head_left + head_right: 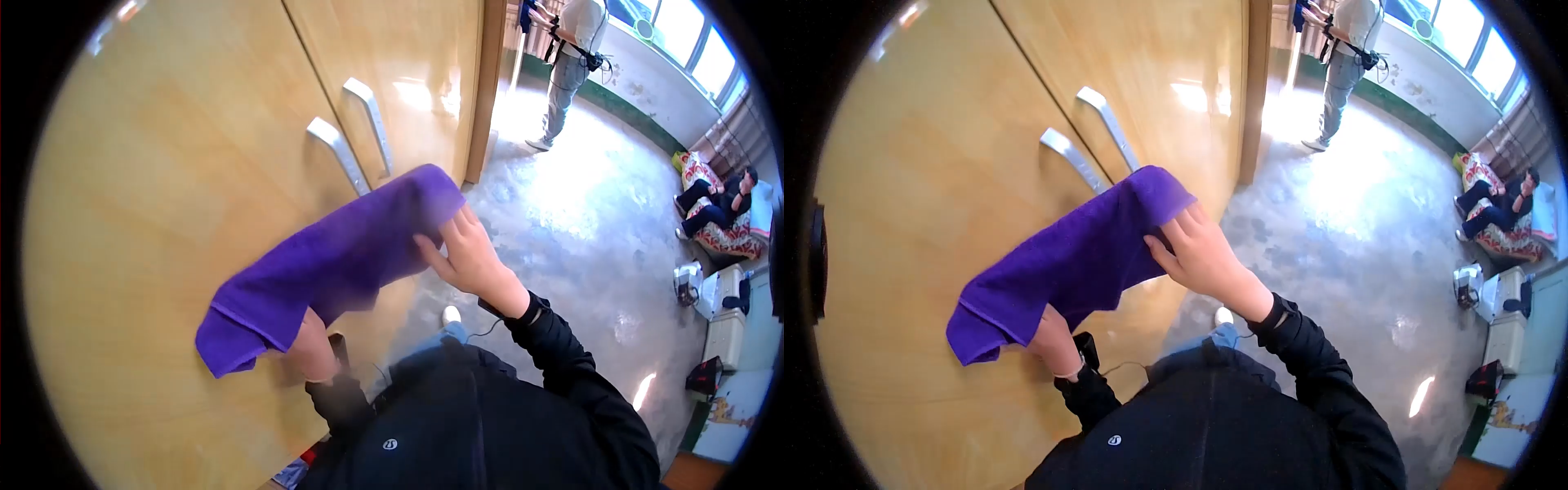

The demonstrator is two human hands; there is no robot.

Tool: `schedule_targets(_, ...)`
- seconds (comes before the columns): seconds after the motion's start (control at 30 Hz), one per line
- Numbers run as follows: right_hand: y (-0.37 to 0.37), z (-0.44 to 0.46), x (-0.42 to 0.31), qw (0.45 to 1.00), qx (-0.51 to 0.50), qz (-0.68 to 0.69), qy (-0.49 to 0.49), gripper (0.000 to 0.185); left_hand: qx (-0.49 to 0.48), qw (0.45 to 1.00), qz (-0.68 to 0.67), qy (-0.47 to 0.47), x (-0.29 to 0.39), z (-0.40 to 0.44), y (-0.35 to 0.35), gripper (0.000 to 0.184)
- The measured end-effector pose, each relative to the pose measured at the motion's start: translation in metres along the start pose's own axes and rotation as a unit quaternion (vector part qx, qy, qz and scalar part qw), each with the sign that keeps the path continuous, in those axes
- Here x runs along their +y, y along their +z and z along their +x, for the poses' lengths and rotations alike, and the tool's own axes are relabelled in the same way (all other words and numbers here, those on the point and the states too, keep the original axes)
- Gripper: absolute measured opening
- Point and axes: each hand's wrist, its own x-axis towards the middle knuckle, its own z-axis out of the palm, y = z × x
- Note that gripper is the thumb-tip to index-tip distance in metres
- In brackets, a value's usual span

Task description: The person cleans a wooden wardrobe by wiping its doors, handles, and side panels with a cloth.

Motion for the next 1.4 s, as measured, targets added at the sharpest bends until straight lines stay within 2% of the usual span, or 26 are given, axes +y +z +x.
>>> schedule_targets(0.03, -0.005, 0.008, 0.013, 1.0, -0.006, 0.0, -0.004, 0.048, -0.049, 0.992, -0.098, -0.07, 0.012, 0.003, 0.013, 0.048)
schedule_targets(0.07, -0.013, 0.016, 0.023, 1.0, 0.017, -0.014, -0.01, 0.046, -0.051, 0.991, -0.094, -0.075, 0.027, 0.01, 0.02, 0.048)
schedule_targets(0.13, -0.023, 0.019, 0.032, 0.999, 0.042, -0.023, -0.014, 0.045, -0.012, 0.996, -0.084, -0.004, 0.043, 0.016, 0.023, 0.046)
schedule_targets(0.23, -0.026, 0.043, 0.068, 0.993, 0.119, -0.003, 0.021, 0.043, -0.006, 0.997, -0.068, 0.041, 0.077, 0.031, 0.049, 0.044)
schedule_targets(0.37, -0.024, 0.061, 0.085, 0.994, 0.106, 0.036, 0.011, 0.046, 0.009, 0.996, -0.075, 0.04, 0.104, 0.049, 0.043, 0.043)
schedule_targets(0.47, -0.019, 0.086, 0.088, 0.99, 0.117, 0.078, -0.033, 0.049, 0.044, 0.997, 0.04, 0.053, 0.104, 0.046, 0.042, 0.044)
schedule_targets(0.53, -0.01, 0.111, 0.095, 0.983, 0.109, 0.135, -0.065, 0.051, -0.014, 0.999, -0.047, -0.01, 0.103, 0.052, 0.039, 0.045)
schedule_targets(0.67, 0.011, 0.151, 0.121, 0.969, 0.1, 0.155, -0.163, 0.051, 0.015, 0.999, 0.005, -0.049, 0.113, 0.051, 0.062, 0.042)
schedule_targets(0.77, 0.015, 0.171, 0.137, 0.956, 0.059, 0.173, -0.23, 0.051, -0.014, 0.989, -0.039, -0.145, 0.137, 0.056, 0.064, 0.04)
schedule_targets(0.9, 0.002, 0.218, 0.171, 0.946, 0.051, 0.175, -0.269, 0.047, -0.035, 0.99, 0.05, -0.126, 0.181, 0.067, 0.07, 0.037)
schedule_targets(1.0, -0.011, 0.255, 0.206, 0.942, 0.103, 0.172, -0.269, 0.043, -0.06, 0.986, 0.129, -0.089, 0.217, 0.082, 0.08, 0.035)
schedule_targets(1.07, -0.027, 0.275, 0.229, 0.949, 0.134, 0.162, -0.234, 0.041, -0.069, 0.981, 0.163, -0.081, 0.244, 0.095, 0.088, 0.035)
schedule_targets(1.13, -0.034, 0.289, 0.254, 0.953, 0.141, 0.159, -0.217, 0.042, -0.073, 0.984, 0.01, -0.161, 0.271, 0.118, 0.097, 0.038)
schedule_targets(1.17, -0.036, 0.295, 0.269, 0.957, 0.137, 0.151, -0.207, 0.048, -0.072, 0.984, 0.014, -0.164, 0.282, 0.125, 0.107, 0.038)
schedule_targets(1.23, -0.04, 0.306, 0.294, 0.964, 0.13, 0.137, -0.187, 0.055, -0.148, 0.979, 0.14, -0.002, 0.299, 0.136, 0.121, 0.039)
schedule_targets(1.27, -0.039, 0.309, 0.306, 0.967, 0.138, 0.128, -0.171, 0.055, -0.149, 0.978, 0.142, -0.007, 0.308, 0.144, 0.13, 0.039)
schedule_targets(1.33, -0.043, 0.315, 0.321, 0.972, 0.13, 0.124, -0.154, 0.054, -0.042, 0.99, 0.057, -0.121, 0.325, 0.162, 0.145, 0.039)
schedule_targets(1.4, -0.044, 0.319, 0.326, 0.971, 0.126, 0.12, -0.163, 0.053, -0.051, 0.987, 0.034, -0.147, 0.325, 0.156, 0.151, 0.039)
